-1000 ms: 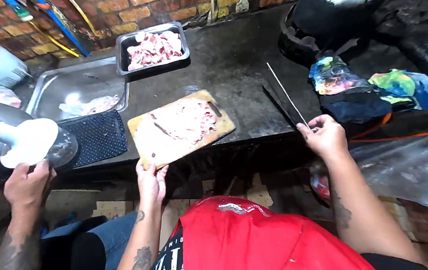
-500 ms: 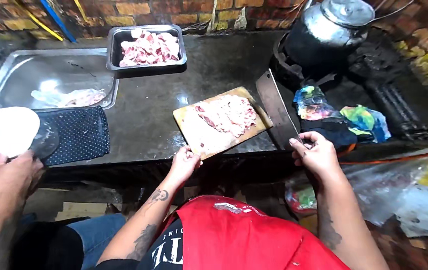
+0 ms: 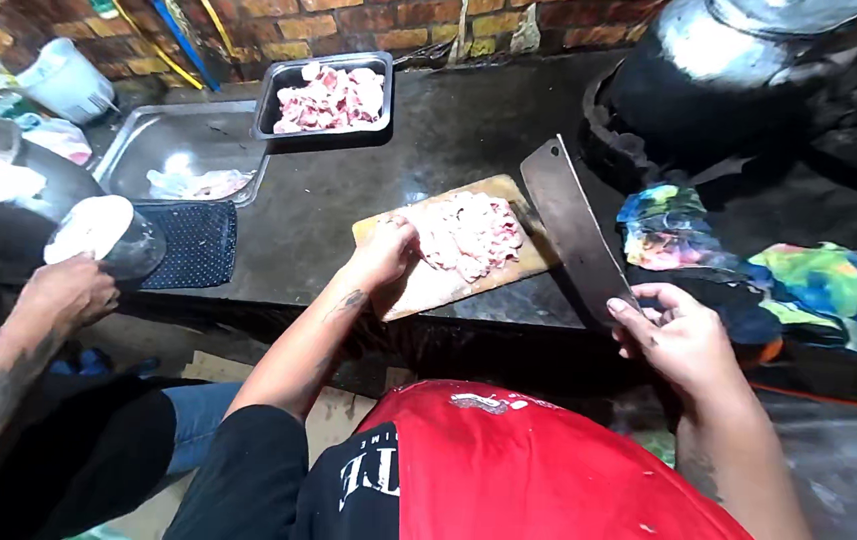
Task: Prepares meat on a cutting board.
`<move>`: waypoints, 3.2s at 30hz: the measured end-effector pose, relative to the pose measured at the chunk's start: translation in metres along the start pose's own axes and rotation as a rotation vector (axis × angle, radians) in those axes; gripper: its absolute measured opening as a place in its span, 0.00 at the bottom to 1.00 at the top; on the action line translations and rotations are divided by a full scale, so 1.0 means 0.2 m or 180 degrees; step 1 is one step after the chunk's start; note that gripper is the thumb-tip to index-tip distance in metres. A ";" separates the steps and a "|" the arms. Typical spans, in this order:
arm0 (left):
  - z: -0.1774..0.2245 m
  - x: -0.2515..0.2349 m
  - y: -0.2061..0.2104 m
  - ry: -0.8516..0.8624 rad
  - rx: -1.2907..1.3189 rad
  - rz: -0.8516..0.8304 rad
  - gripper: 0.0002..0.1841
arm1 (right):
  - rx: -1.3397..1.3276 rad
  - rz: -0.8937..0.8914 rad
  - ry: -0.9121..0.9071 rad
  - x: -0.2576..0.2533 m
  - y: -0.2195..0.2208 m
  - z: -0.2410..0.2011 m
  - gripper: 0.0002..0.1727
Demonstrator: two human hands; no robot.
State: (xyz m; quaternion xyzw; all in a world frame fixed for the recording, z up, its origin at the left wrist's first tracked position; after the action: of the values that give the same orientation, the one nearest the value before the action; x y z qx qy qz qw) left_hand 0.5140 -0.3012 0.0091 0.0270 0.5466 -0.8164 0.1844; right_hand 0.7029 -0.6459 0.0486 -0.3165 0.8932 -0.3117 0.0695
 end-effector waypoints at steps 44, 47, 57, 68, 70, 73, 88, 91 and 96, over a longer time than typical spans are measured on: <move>0.15 0.38 0.21 -0.0036 0.0654 0.1038 0.05 | 0.1846 -0.1233 -0.0683 -0.05 0.72 -0.57 0.19; 0.12 0.39 0.20 0.0042 0.0711 0.0928 0.05 | 0.2117 -0.1489 -0.0456 -0.03 0.76 -0.58 0.21; 0.06 0.47 -0.02 -0.0210 0.0707 0.1670 0.07 | 0.1650 0.0185 -0.1830 0.05 0.62 -0.81 0.21; 0.06 0.37 0.11 0.0061 0.0859 0.0755 0.08 | 0.2780 -0.1741 -0.0623 -0.08 0.88 -0.67 0.20; 0.06 0.35 0.14 0.0142 0.0825 0.0662 0.08 | 0.2658 -0.1717 -0.0677 -0.13 0.93 -0.67 0.21; 0.05 0.33 0.15 0.0219 0.0829 0.0628 0.07 | 0.2547 -0.1892 -0.0702 -0.24 1.00 -0.74 0.23; -0.05 0.17 0.03 0.0392 0.0547 -0.0215 0.23 | 0.1589 -0.1436 -0.0157 -0.12 0.57 -0.61 0.24; -0.06 0.09 0.06 0.0583 0.0733 -0.0415 0.16 | 0.1366 -0.1212 -0.0154 -0.09 0.52 -0.60 0.21; 0.08 0.15 0.11 -0.0912 0.0578 -0.0001 0.21 | 0.1375 -0.1297 -0.0090 -0.07 0.56 -0.55 0.23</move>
State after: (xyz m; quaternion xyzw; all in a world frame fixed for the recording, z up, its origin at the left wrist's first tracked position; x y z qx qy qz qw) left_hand 0.4960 -0.3304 -0.0112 -0.0732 0.4387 -0.8579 0.2572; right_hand 0.6195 -0.5134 0.0680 -0.4715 0.7232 -0.4977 0.0837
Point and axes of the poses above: each hand's wrist, its own x-axis away from the middle knuckle, its own y-axis out of the palm, z = x × y, the point moved 2 cm from there along -x, towards the middle knuckle, and after that the axes turned 6 degrees about x, right-handed, at the moved point
